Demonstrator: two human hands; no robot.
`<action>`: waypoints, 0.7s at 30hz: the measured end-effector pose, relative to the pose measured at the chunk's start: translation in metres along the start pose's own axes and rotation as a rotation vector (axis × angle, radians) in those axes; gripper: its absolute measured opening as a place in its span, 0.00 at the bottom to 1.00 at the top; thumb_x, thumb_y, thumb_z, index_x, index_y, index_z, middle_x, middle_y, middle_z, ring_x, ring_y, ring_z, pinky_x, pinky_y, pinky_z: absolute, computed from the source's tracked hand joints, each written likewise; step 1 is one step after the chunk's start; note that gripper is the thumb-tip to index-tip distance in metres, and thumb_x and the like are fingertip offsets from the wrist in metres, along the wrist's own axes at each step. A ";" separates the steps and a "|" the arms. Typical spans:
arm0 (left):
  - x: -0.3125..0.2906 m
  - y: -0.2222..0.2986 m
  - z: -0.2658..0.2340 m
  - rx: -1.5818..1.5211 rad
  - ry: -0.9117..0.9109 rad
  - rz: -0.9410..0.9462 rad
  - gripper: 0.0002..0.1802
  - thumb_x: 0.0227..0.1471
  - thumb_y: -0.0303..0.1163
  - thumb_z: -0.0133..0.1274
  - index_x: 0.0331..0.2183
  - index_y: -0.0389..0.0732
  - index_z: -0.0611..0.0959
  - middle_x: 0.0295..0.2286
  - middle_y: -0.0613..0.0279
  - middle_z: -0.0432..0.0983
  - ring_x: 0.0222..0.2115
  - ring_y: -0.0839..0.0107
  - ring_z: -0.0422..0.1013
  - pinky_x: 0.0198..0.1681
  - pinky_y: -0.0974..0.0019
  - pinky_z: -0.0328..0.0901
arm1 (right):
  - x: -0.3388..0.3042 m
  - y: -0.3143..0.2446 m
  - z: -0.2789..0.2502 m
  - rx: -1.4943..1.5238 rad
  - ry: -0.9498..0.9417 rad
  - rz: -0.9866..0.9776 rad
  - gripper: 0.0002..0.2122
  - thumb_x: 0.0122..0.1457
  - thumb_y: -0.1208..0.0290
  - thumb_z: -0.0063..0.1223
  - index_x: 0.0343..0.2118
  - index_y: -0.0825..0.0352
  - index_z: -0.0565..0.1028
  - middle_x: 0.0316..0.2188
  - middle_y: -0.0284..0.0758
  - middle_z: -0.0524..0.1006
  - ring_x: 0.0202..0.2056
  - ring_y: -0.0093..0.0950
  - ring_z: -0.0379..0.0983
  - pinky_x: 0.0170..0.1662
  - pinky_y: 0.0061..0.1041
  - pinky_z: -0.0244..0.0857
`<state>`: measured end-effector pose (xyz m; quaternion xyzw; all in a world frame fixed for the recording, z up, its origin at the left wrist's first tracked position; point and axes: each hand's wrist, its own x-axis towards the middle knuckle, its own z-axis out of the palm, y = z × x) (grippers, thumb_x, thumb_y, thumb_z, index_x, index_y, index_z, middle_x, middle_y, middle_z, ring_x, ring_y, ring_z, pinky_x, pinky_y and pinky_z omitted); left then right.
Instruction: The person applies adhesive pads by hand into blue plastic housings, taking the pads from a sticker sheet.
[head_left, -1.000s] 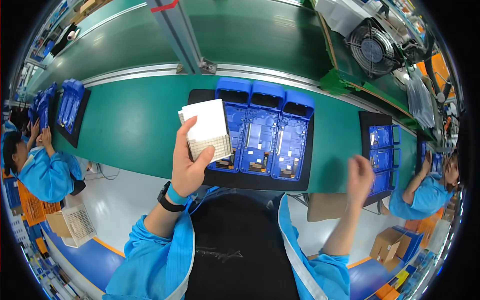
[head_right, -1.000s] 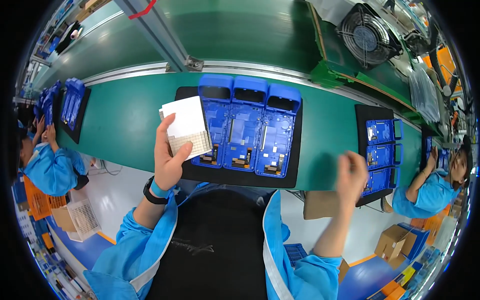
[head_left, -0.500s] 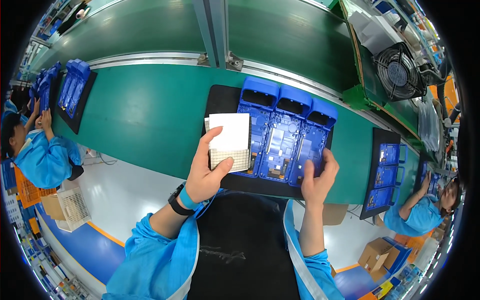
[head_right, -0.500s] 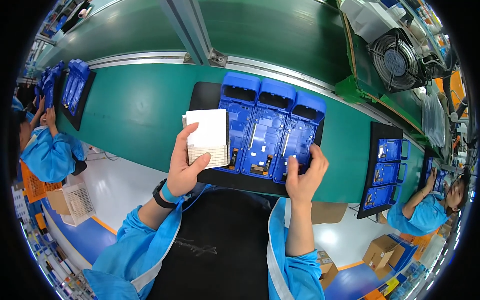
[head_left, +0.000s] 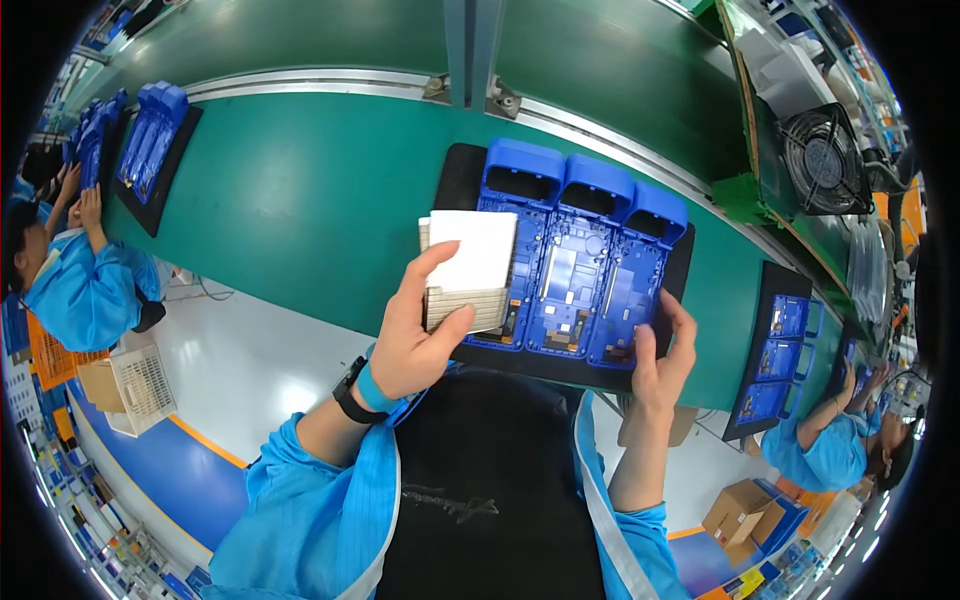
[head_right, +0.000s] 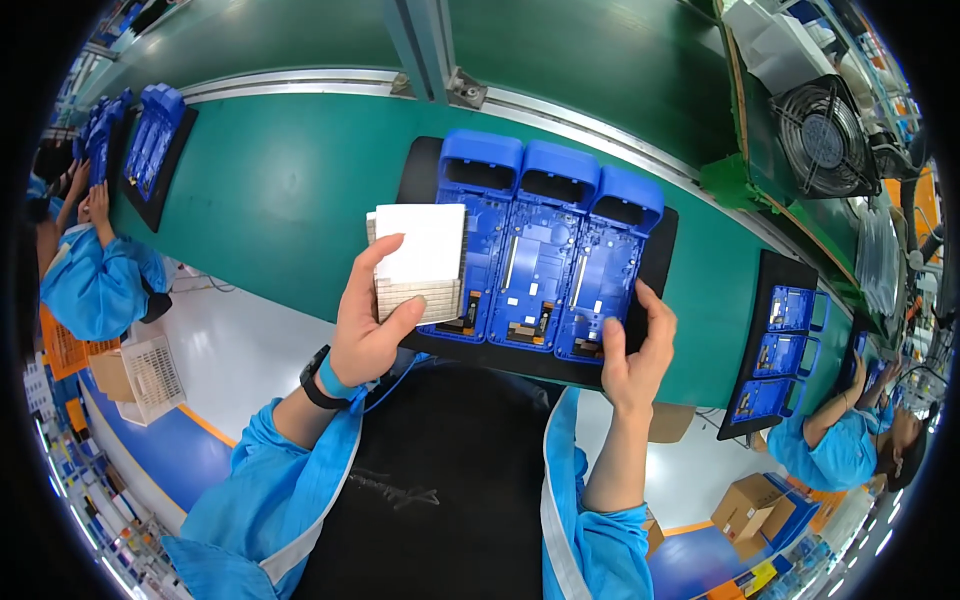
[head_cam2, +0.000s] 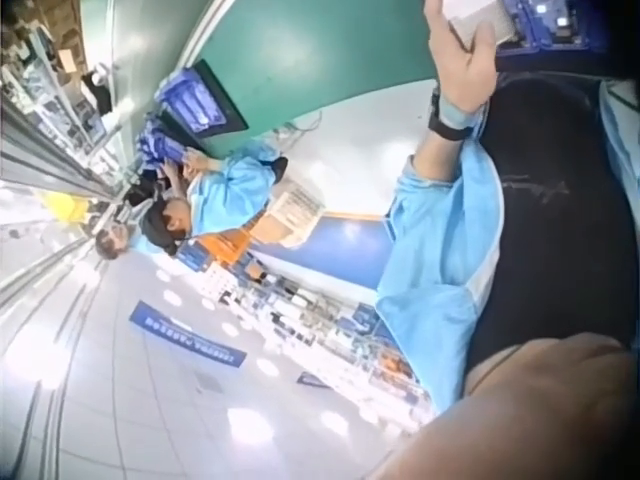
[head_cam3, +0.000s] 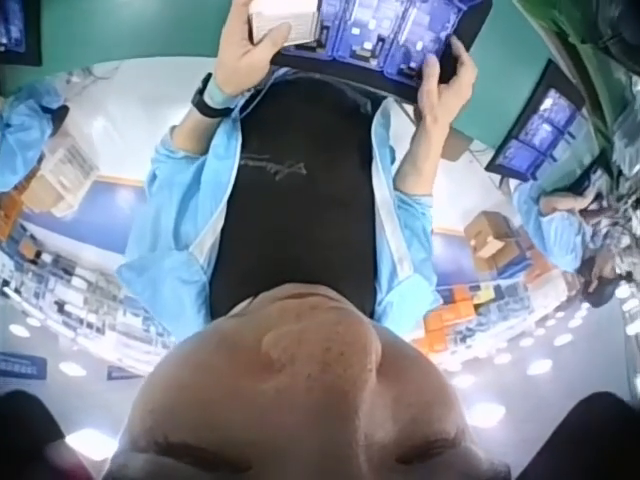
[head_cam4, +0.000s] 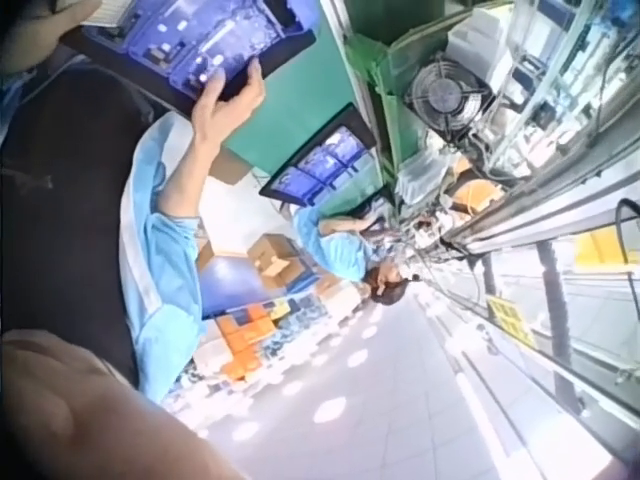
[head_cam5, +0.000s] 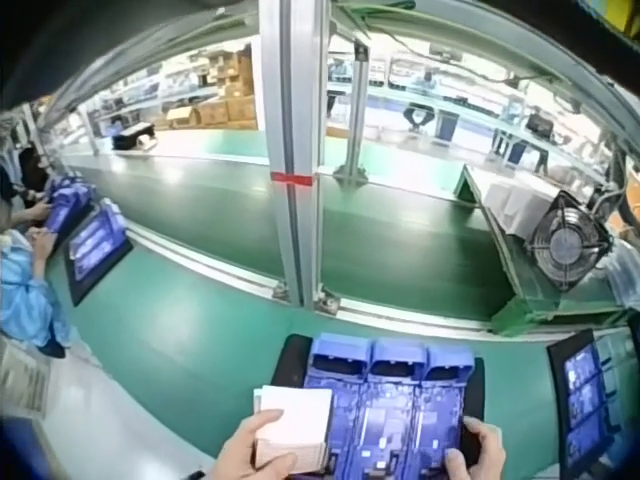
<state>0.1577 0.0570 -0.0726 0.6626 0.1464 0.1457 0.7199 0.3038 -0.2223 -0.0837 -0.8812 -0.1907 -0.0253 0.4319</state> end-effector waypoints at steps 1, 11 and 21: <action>0.004 0.004 0.004 0.016 -0.002 0.059 0.34 0.53 0.19 0.52 0.61 0.38 0.64 0.51 0.51 0.71 0.52 0.66 0.69 0.57 0.63 0.62 | 0.005 -0.009 0.001 -0.096 0.033 -0.115 0.16 0.55 0.73 0.60 0.46 0.71 0.74 0.46 0.45 0.76 0.49 0.38 0.70 0.54 0.34 0.63; 0.017 0.026 0.023 0.031 -0.224 0.155 0.38 0.49 0.19 0.53 0.62 0.38 0.63 0.45 0.46 0.77 0.43 0.56 0.77 0.48 0.62 0.69 | 0.043 -0.116 0.036 0.178 -0.330 -0.586 0.11 0.46 0.85 0.65 0.33 0.70 0.77 0.31 0.39 0.77 0.29 0.33 0.75 0.30 0.26 0.68; 0.018 0.041 0.028 0.259 -0.257 0.263 0.37 0.46 0.15 0.52 0.60 0.32 0.66 0.39 0.46 0.78 0.39 0.58 0.79 0.43 0.63 0.71 | 0.044 -0.126 0.052 0.272 -0.364 -0.649 0.09 0.48 0.85 0.63 0.32 0.71 0.76 0.29 0.39 0.76 0.28 0.34 0.74 0.30 0.28 0.68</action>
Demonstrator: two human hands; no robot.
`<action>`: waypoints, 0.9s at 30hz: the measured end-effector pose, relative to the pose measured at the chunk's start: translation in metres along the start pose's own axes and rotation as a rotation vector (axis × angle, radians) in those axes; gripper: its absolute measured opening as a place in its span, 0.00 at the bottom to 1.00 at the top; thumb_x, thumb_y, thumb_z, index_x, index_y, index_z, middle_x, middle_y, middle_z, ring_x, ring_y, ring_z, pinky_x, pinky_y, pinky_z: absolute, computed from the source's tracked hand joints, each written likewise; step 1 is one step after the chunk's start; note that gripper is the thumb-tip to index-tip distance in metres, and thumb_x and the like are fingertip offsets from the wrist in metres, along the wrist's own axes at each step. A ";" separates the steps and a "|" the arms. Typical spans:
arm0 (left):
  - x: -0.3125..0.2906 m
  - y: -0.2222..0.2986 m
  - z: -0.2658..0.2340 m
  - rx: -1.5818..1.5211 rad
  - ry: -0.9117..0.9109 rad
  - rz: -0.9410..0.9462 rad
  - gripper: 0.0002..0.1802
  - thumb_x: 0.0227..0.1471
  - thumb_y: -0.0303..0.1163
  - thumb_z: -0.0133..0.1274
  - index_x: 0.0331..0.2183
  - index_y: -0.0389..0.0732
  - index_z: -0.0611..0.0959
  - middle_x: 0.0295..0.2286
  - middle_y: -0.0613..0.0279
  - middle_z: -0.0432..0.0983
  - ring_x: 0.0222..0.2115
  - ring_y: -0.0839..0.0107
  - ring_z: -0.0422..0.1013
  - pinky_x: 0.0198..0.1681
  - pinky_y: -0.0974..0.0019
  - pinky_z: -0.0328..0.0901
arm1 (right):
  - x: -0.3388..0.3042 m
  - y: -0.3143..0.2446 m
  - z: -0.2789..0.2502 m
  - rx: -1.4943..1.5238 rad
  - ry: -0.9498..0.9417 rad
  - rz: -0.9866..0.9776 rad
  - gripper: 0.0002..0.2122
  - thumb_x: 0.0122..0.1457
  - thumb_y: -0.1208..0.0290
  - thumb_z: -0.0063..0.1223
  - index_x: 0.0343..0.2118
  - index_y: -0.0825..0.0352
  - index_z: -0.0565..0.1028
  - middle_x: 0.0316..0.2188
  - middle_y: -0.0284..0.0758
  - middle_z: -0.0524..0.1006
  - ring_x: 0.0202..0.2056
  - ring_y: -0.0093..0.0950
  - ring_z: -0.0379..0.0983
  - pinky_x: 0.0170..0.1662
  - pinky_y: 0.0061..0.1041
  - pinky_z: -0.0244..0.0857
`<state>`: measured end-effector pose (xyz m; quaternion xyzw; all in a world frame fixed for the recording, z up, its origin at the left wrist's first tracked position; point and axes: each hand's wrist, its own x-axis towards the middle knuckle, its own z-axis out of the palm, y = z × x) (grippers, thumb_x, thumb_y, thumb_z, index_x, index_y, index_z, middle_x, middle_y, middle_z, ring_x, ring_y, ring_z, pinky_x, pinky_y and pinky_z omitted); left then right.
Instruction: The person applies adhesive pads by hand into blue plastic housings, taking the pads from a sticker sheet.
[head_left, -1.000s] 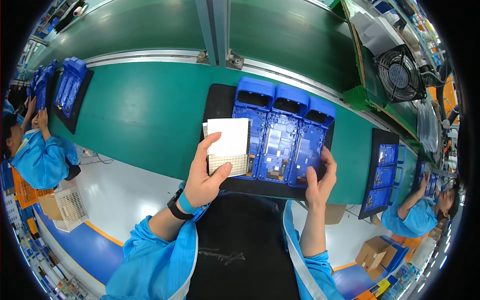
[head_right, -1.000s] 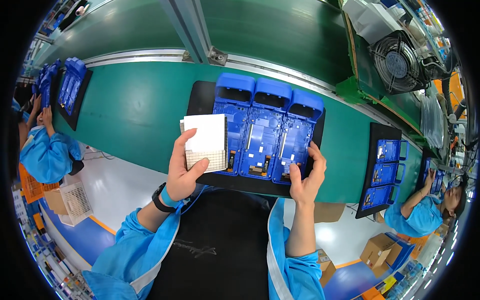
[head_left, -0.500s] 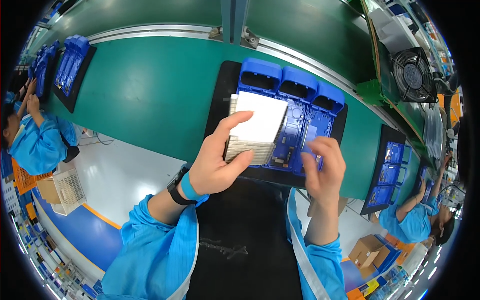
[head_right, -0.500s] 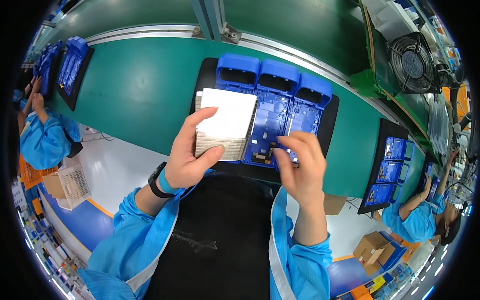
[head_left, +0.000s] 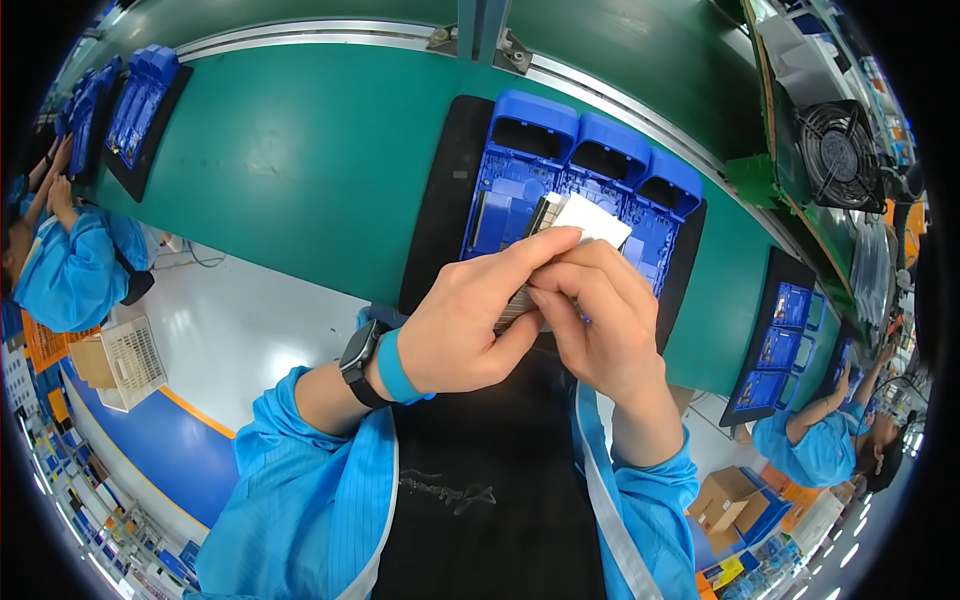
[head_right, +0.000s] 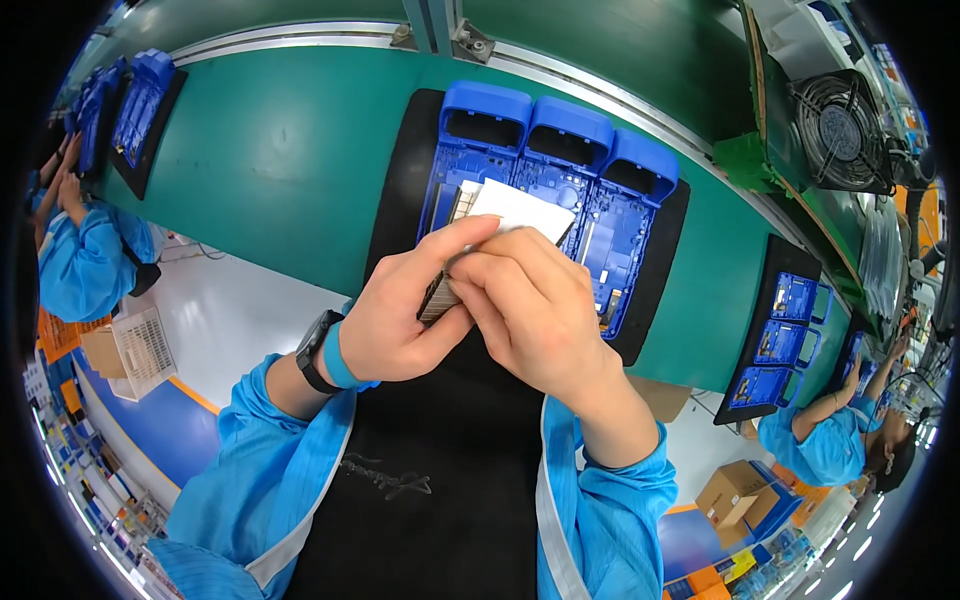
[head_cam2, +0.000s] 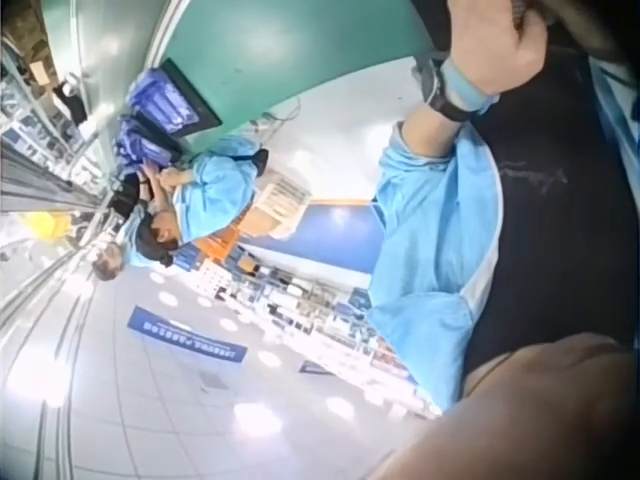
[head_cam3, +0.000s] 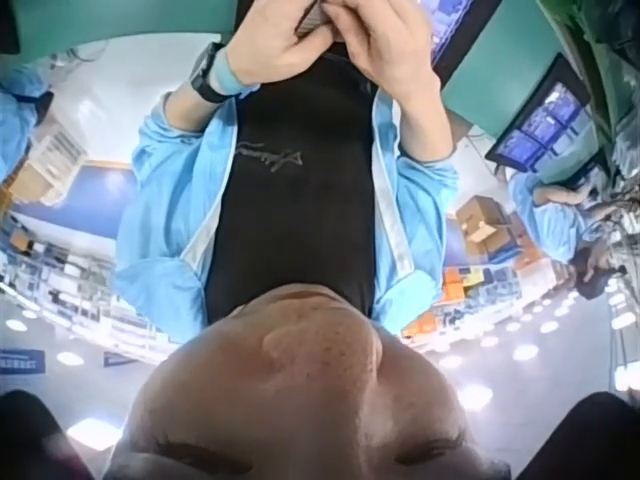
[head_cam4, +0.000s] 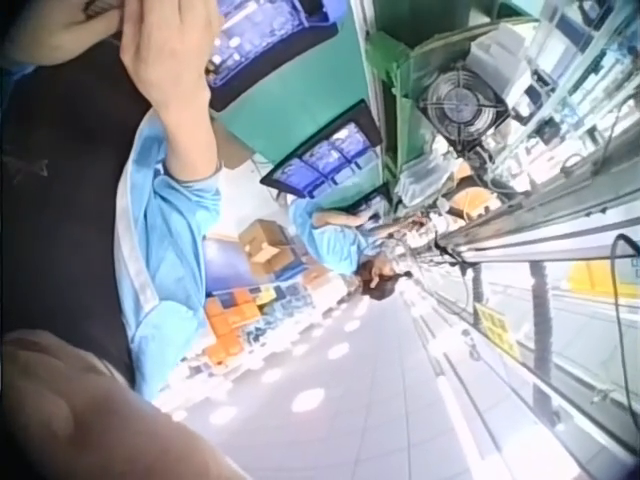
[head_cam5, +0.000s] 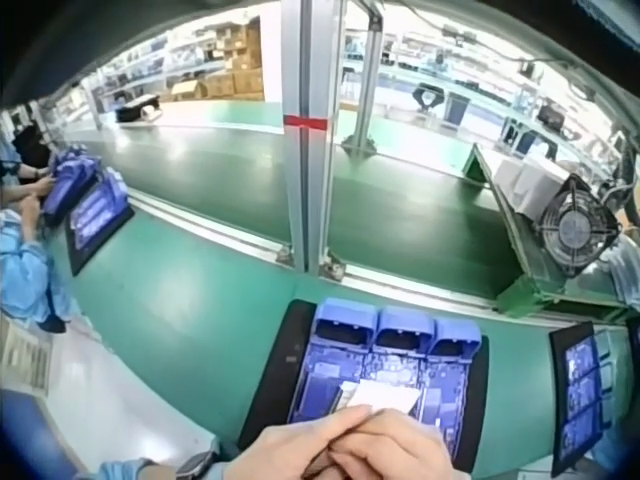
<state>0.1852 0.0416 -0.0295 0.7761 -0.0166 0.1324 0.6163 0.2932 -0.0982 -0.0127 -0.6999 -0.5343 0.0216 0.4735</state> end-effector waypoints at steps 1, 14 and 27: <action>0.001 -0.001 0.001 -0.003 -0.001 -0.002 0.37 0.46 0.15 0.52 0.60 0.32 0.66 0.39 0.46 0.78 0.39 0.58 0.79 0.43 0.63 0.71 | 0.000 0.001 0.000 -0.001 -0.001 0.003 0.09 0.48 0.85 0.63 0.32 0.71 0.76 0.29 0.39 0.76 0.28 0.34 0.74 0.30 0.28 0.68; 0.005 0.006 0.009 -0.026 -0.062 -0.170 0.39 0.42 0.18 0.52 0.59 0.31 0.66 0.35 0.44 0.79 0.34 0.47 0.77 0.36 0.57 0.72 | -0.015 0.015 -0.001 -0.079 -0.100 -0.041 0.13 0.44 0.88 0.60 0.32 0.70 0.72 0.27 0.39 0.73 0.26 0.37 0.70 0.27 0.31 0.65; -0.032 -0.034 -0.014 -0.126 0.317 -0.249 0.40 0.49 0.18 0.51 0.64 0.37 0.60 0.55 0.46 0.66 0.55 0.59 0.67 0.58 0.59 0.63 | -0.046 0.059 -0.085 -0.189 -0.253 0.439 0.03 0.57 0.86 0.50 0.31 0.71 0.70 0.29 0.38 0.71 0.30 0.31 0.69 0.34 0.25 0.64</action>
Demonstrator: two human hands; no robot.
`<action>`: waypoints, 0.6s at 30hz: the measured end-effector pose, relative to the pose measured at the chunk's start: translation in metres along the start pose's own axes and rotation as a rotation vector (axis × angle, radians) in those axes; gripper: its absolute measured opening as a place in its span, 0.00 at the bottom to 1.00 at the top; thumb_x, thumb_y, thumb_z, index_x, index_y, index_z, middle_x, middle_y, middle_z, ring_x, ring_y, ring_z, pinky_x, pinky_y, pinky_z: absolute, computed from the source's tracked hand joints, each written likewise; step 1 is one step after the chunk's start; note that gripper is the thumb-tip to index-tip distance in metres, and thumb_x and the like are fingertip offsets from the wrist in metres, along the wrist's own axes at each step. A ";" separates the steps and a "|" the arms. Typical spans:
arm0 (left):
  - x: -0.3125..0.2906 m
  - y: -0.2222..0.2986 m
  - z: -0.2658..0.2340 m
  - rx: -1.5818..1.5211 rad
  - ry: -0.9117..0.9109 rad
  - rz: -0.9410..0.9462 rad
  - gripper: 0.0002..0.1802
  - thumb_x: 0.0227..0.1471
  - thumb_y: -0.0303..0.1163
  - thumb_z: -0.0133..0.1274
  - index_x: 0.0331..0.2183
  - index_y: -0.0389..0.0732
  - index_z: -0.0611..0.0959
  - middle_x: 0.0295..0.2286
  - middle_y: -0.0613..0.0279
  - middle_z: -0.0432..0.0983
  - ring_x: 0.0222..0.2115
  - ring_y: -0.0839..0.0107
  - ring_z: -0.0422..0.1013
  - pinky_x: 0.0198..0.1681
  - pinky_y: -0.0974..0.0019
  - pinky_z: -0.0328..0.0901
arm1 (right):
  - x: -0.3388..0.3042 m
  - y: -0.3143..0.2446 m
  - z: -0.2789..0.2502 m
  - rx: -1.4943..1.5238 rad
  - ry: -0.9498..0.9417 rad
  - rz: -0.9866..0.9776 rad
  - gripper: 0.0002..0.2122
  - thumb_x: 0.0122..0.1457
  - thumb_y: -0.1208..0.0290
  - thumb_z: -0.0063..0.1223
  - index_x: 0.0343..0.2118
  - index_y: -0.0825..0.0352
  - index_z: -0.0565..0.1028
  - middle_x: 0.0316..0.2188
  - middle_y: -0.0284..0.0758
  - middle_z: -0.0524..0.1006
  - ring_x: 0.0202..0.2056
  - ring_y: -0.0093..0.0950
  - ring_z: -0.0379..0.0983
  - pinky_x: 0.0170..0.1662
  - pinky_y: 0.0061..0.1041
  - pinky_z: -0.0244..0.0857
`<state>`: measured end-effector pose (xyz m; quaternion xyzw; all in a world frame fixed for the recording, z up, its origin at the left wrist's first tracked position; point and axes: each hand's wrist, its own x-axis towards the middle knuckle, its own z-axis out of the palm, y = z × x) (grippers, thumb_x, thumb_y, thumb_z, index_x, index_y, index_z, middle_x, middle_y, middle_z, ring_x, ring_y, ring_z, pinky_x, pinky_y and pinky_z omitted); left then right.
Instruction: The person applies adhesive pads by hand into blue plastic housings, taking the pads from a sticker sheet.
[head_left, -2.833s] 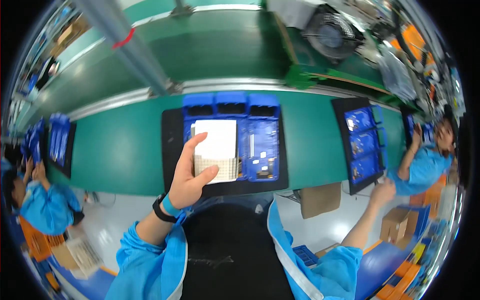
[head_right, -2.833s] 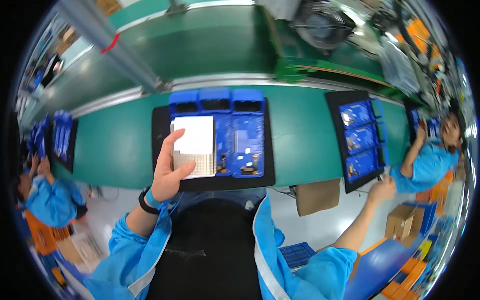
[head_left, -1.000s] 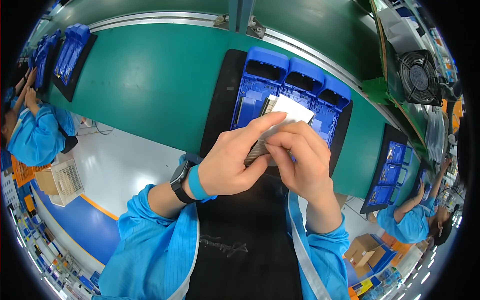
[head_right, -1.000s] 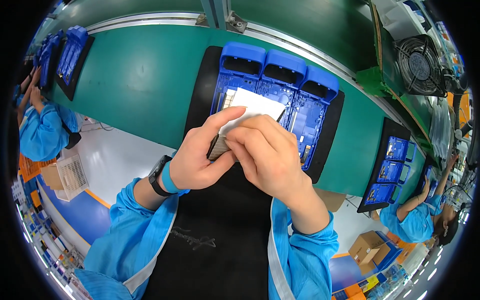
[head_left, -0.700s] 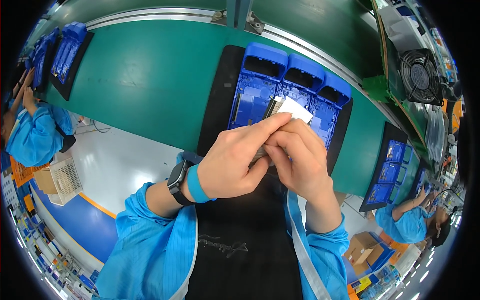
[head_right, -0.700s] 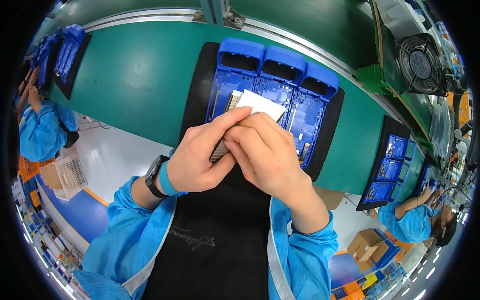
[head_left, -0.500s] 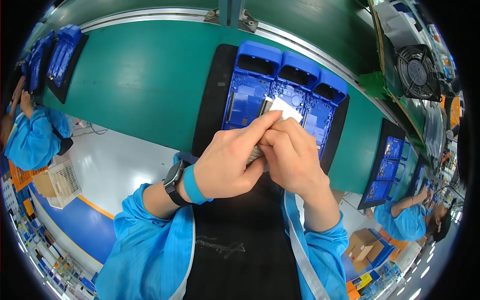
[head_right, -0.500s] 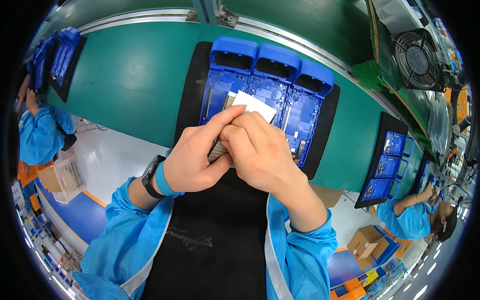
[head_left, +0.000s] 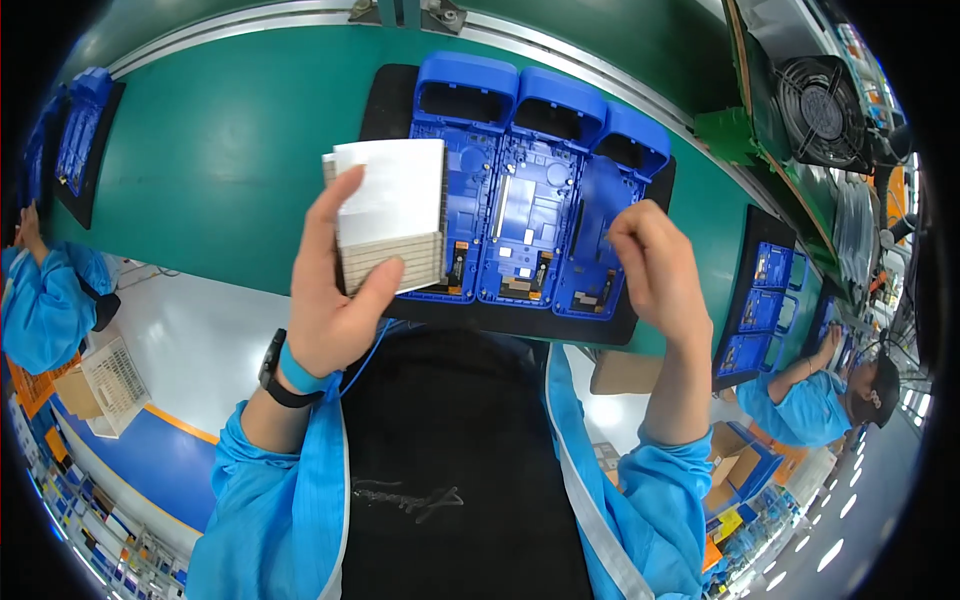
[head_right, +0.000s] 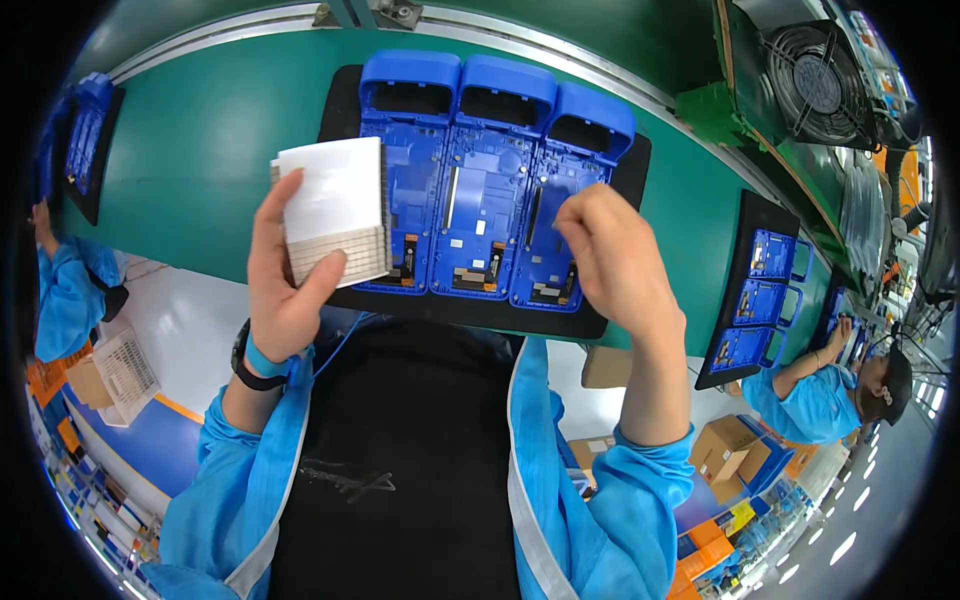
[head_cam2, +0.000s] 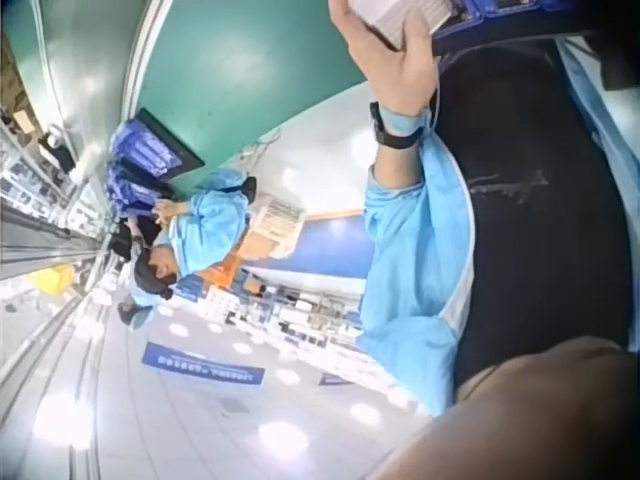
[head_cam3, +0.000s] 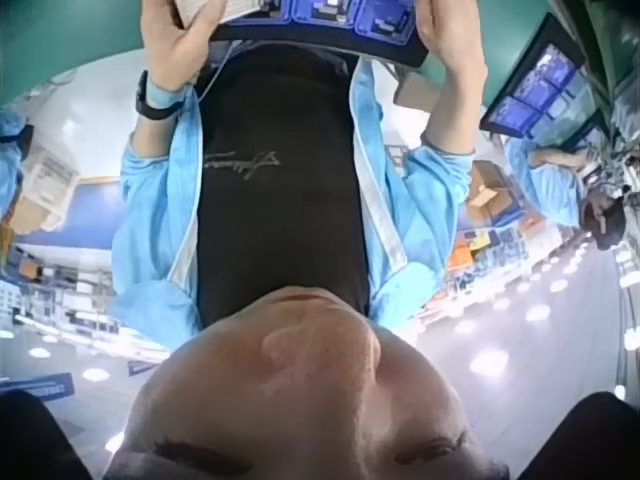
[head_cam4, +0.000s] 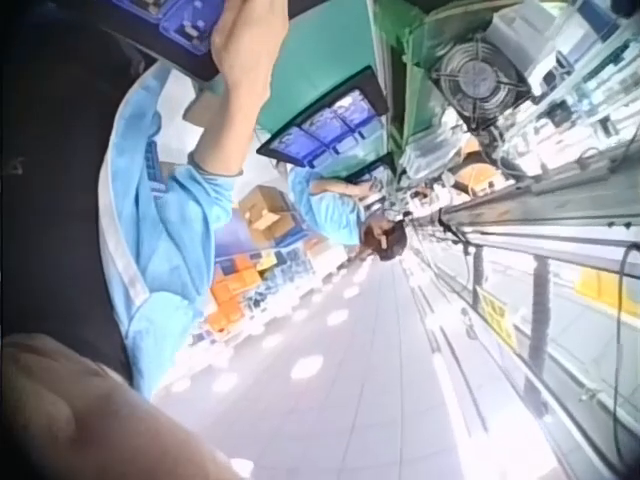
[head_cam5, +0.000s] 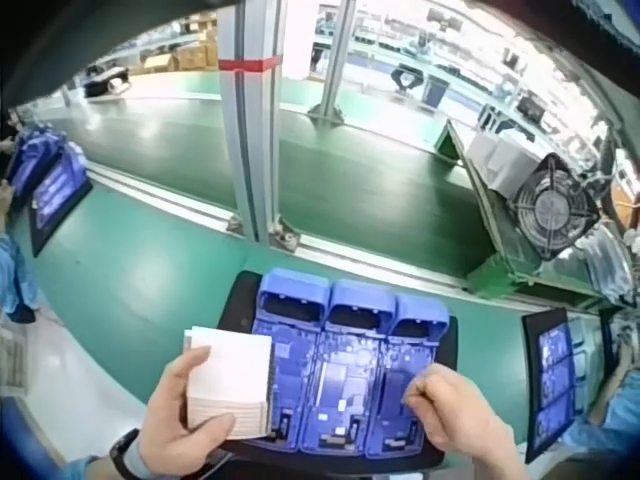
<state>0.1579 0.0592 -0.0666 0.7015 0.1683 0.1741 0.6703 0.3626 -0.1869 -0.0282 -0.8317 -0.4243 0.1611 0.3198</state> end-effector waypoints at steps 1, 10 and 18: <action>-0.003 -0.002 -0.003 -0.007 -0.013 -0.012 0.40 0.49 0.18 0.50 0.64 0.37 0.59 0.56 0.45 0.64 0.56 0.59 0.66 0.58 0.58 0.63 | -0.003 0.001 0.000 -0.022 -0.094 -0.005 0.03 0.56 0.85 0.51 0.31 0.71 0.70 0.30 0.39 0.71 0.30 0.34 0.70 0.34 0.27 0.65; -0.005 -0.004 -0.004 0.028 0.023 0.024 0.39 0.50 0.19 0.50 0.64 0.36 0.59 0.56 0.45 0.65 0.56 0.58 0.66 0.57 0.58 0.64 | -0.010 0.010 0.008 -0.187 -0.271 -0.082 0.04 0.54 0.83 0.55 0.31 0.71 0.72 0.31 0.41 0.73 0.34 0.41 0.72 0.37 0.33 0.68; -0.005 -0.004 0.000 -0.016 0.014 0.036 0.40 0.50 0.19 0.51 0.64 0.36 0.60 0.55 0.47 0.65 0.56 0.60 0.65 0.58 0.59 0.64 | -0.008 0.010 0.011 -0.264 -0.299 -0.156 0.05 0.53 0.83 0.56 0.30 0.70 0.72 0.30 0.40 0.73 0.33 0.40 0.71 0.36 0.34 0.67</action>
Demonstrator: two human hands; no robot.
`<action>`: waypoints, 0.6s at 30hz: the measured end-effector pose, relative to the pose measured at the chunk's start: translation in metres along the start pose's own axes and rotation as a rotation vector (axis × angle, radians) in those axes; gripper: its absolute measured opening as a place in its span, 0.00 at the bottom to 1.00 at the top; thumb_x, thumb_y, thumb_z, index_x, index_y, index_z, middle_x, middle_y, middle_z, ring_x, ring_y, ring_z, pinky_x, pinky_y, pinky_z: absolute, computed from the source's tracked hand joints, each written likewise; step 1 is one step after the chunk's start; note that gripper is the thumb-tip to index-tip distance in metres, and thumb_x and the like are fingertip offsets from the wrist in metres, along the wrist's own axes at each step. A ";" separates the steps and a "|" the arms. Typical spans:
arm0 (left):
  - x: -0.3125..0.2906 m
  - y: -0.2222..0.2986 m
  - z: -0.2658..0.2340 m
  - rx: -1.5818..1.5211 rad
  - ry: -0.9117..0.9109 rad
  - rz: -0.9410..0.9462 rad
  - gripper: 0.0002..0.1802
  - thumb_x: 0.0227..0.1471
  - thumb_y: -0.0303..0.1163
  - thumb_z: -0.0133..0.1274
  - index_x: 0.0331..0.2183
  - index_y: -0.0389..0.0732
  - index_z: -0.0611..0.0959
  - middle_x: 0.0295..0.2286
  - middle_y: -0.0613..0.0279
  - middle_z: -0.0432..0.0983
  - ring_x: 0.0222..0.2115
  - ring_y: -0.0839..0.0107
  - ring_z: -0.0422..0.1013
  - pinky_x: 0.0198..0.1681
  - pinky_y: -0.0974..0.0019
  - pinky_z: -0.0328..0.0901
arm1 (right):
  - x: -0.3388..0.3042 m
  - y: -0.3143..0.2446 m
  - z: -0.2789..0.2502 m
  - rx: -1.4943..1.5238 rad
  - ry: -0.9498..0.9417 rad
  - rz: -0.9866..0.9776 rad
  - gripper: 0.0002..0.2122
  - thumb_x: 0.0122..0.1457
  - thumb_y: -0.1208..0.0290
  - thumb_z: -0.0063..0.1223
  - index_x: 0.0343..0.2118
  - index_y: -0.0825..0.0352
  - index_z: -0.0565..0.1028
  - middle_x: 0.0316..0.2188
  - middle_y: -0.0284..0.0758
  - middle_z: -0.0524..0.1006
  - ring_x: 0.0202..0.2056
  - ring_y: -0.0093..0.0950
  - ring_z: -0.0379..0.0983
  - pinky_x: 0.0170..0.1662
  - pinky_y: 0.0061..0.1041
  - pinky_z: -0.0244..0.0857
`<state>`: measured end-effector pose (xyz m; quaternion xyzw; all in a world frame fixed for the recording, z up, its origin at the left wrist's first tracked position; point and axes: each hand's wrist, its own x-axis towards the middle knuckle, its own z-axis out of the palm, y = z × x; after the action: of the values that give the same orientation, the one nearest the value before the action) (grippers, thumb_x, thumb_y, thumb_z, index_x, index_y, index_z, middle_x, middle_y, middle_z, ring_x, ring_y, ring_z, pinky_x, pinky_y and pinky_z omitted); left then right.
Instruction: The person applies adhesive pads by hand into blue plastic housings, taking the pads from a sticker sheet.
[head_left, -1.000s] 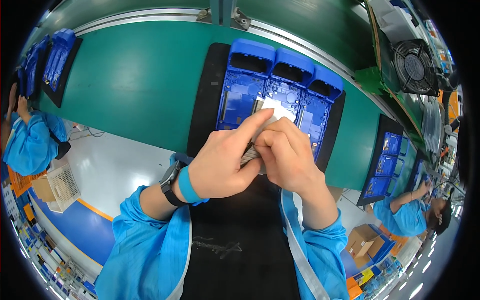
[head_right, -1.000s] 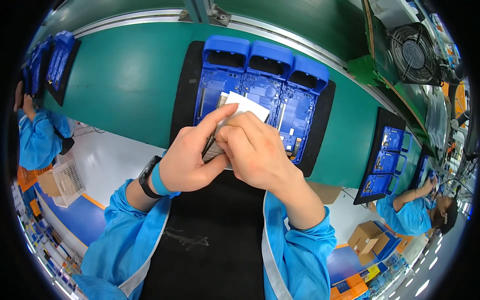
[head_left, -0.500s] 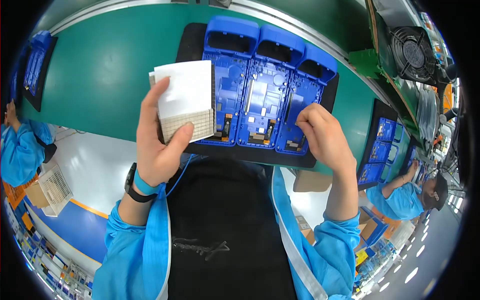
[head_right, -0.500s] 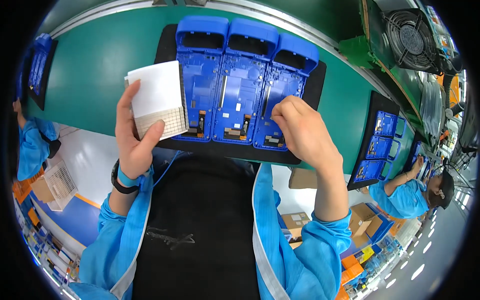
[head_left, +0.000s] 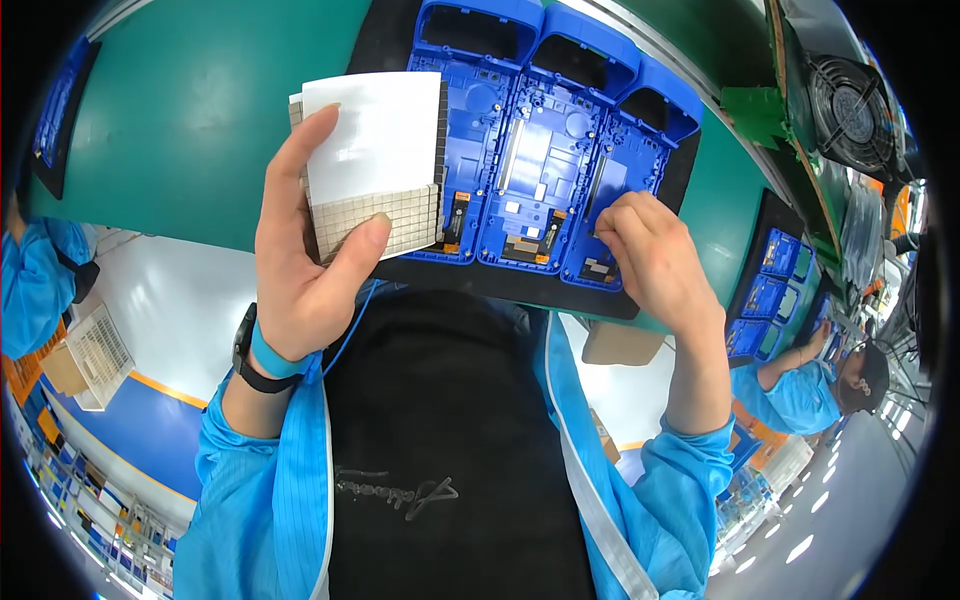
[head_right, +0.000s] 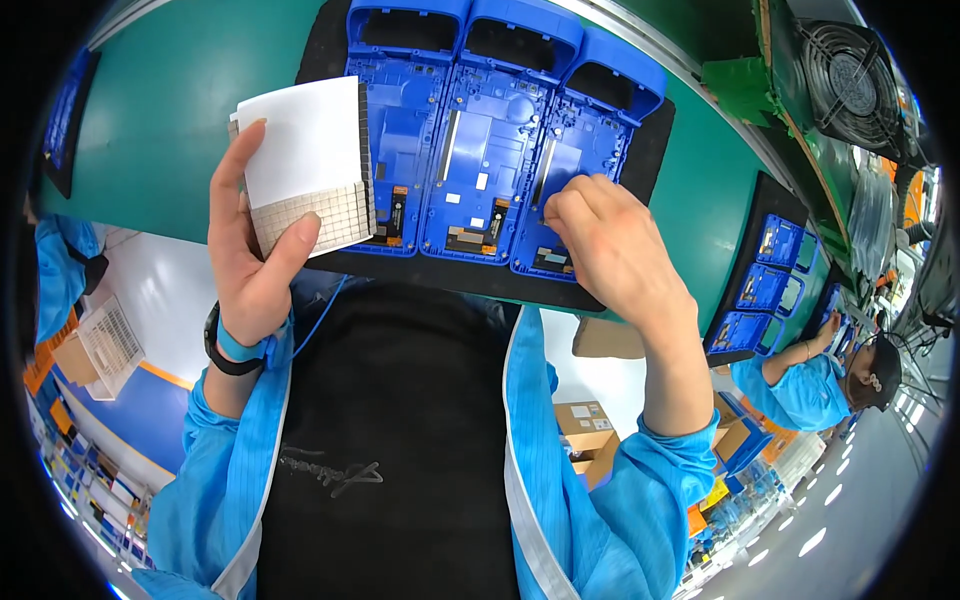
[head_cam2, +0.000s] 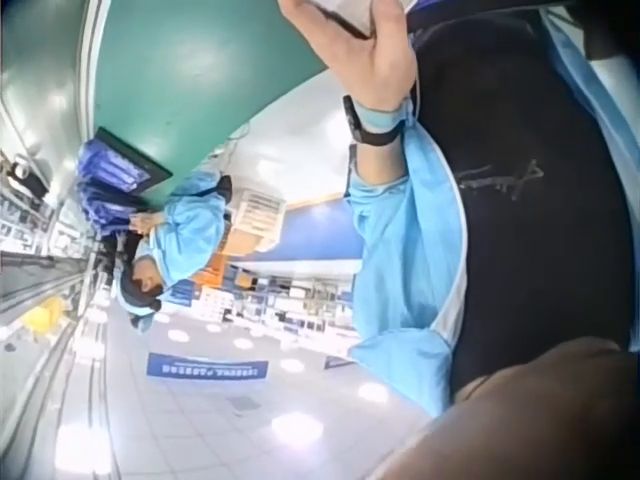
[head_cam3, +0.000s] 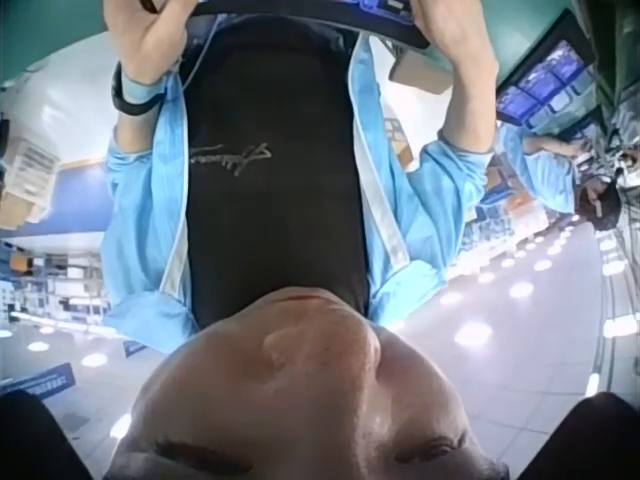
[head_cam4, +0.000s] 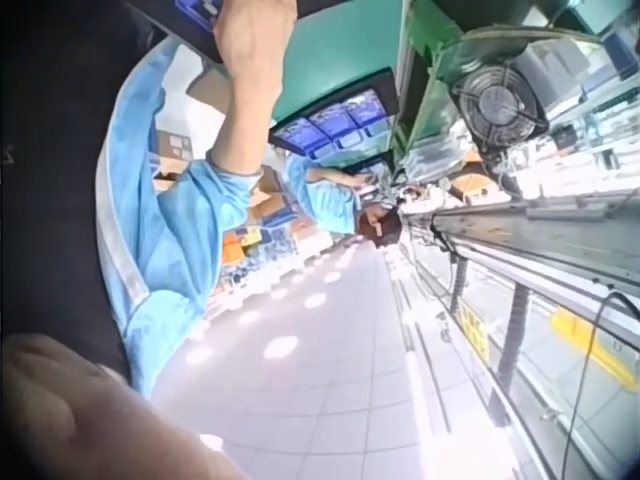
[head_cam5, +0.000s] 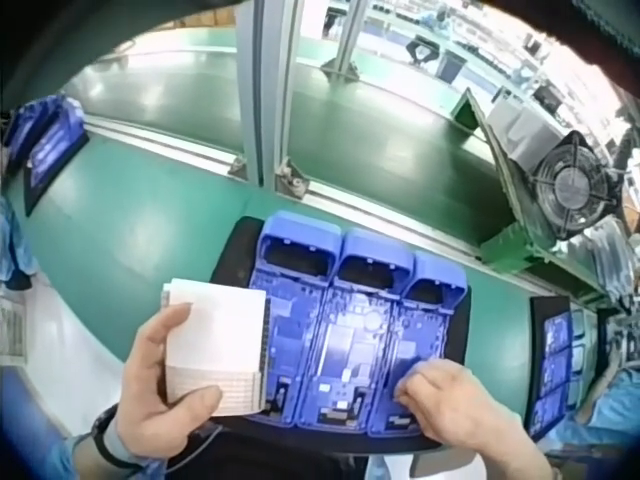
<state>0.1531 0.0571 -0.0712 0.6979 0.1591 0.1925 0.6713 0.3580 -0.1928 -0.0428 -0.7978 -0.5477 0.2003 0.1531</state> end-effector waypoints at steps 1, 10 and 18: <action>0.000 0.001 0.000 0.008 0.000 -0.001 0.40 0.50 0.19 0.50 0.64 0.36 0.60 0.55 0.47 0.65 0.56 0.60 0.66 0.57 0.59 0.64 | 0.000 0.000 0.000 -0.005 0.006 -0.007 0.05 0.53 0.83 0.56 0.30 0.70 0.72 0.30 0.40 0.73 0.33 0.40 0.71 0.36 0.34 0.66; 0.000 0.001 0.000 0.017 -0.023 0.012 0.40 0.50 0.19 0.50 0.64 0.37 0.59 0.56 0.46 0.65 0.56 0.59 0.67 0.57 0.59 0.65 | 0.001 -0.001 0.002 -0.014 0.005 -0.028 0.04 0.53 0.83 0.56 0.30 0.70 0.72 0.29 0.39 0.73 0.33 0.39 0.70 0.36 0.34 0.65; 0.002 -0.001 0.001 0.081 -0.014 0.039 0.41 0.49 0.23 0.51 0.65 0.38 0.59 0.57 0.46 0.64 0.55 0.60 0.69 0.56 0.61 0.67 | 0.001 -0.002 0.003 -0.018 0.013 -0.015 0.05 0.52 0.83 0.57 0.29 0.70 0.72 0.29 0.39 0.73 0.32 0.39 0.69 0.36 0.34 0.65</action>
<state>0.1557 0.0573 -0.0720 0.7287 0.1485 0.1943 0.6397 0.3558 -0.1908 -0.0447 -0.7964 -0.5543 0.1890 0.1510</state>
